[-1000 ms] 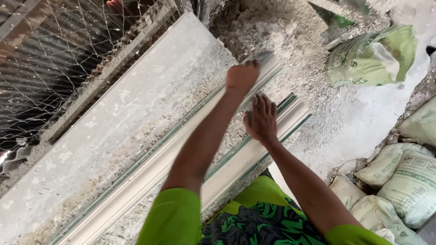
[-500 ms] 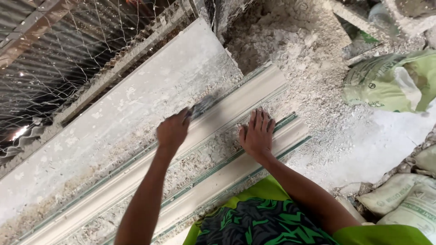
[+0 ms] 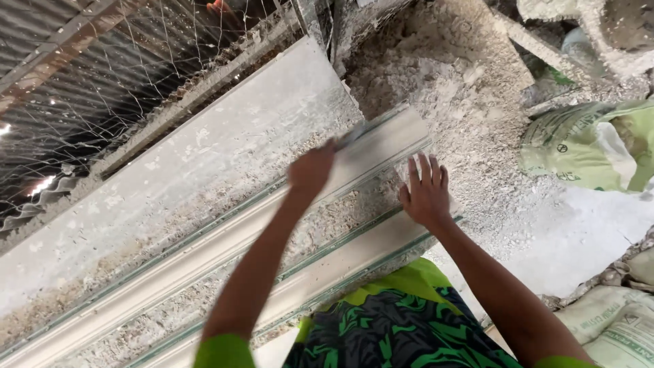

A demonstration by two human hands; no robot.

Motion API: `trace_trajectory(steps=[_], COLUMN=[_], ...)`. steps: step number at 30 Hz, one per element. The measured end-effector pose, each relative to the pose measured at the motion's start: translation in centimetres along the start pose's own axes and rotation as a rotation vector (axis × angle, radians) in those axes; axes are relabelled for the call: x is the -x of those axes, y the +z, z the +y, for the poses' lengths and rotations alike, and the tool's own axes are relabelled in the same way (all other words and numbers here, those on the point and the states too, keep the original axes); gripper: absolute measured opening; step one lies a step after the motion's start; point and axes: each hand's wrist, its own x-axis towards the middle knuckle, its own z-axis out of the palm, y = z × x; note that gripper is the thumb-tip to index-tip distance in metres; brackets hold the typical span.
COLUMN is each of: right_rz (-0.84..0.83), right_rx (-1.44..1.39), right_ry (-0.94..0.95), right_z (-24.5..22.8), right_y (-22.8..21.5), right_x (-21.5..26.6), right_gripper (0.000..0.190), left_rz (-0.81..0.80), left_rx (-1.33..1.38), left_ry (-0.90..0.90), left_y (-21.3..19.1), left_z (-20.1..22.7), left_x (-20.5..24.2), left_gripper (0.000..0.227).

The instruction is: Shaping and scraping the decorative edges of gypsum plaster crown molding on a workbench using a metal scraper tool.

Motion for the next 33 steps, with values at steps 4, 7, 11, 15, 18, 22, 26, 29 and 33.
trace_trajectory(steps=[4,7,11,15,18,22,26,29,33], right_rz=[0.026,0.008,-0.087,-0.059,-0.074,-0.115,-0.036,-0.072,-0.081], right_rx=[-0.105,-0.116,-0.127,-0.112,-0.143,-0.202,-0.158,-0.112,-0.067], right_ry=[-0.013,-0.012,0.026,0.017,0.027,0.051,0.021,0.031,0.036], right_z=[-0.5,-0.4,-0.7,-0.5,-0.5,-0.4,-0.3,-0.2,-0.8], right_y=[-0.2,-0.3,-1.4,-1.1,-1.2,-1.1,-0.7,-1.5,-1.2], right_x=[-0.3,-0.9,-0.7,-0.8,-0.6,-0.8,-0.4,-0.6,-0.8], right_gripper=[0.065,0.065,0.065,0.066,0.069,0.067,0.063,0.064,0.065], left_rz=[-0.035,-0.068,0.058,0.046,0.238,0.127,0.020,0.008,0.083], left_rx=[0.359,0.364,-0.009,0.167,0.193,0.113,0.170,0.181,0.005], left_ry=[-0.103,-0.156,-0.186,-0.179,-0.142,-0.045,-0.061,-0.111,-0.097], left_y=[0.1,0.2,1.6,2.7,2.2,-0.1,0.3,-0.4,-0.8], left_z=[-12.5,-14.2,-6.1,7.3,14.3,8.4,-4.0,-6.3,0.3], left_x=[9.8,12.4,7.6,-3.4,-7.7,-4.2,3.8,7.1,1.7], left_gripper=[0.050,0.052,0.040,0.046,0.049,0.054,0.043,0.049,0.043])
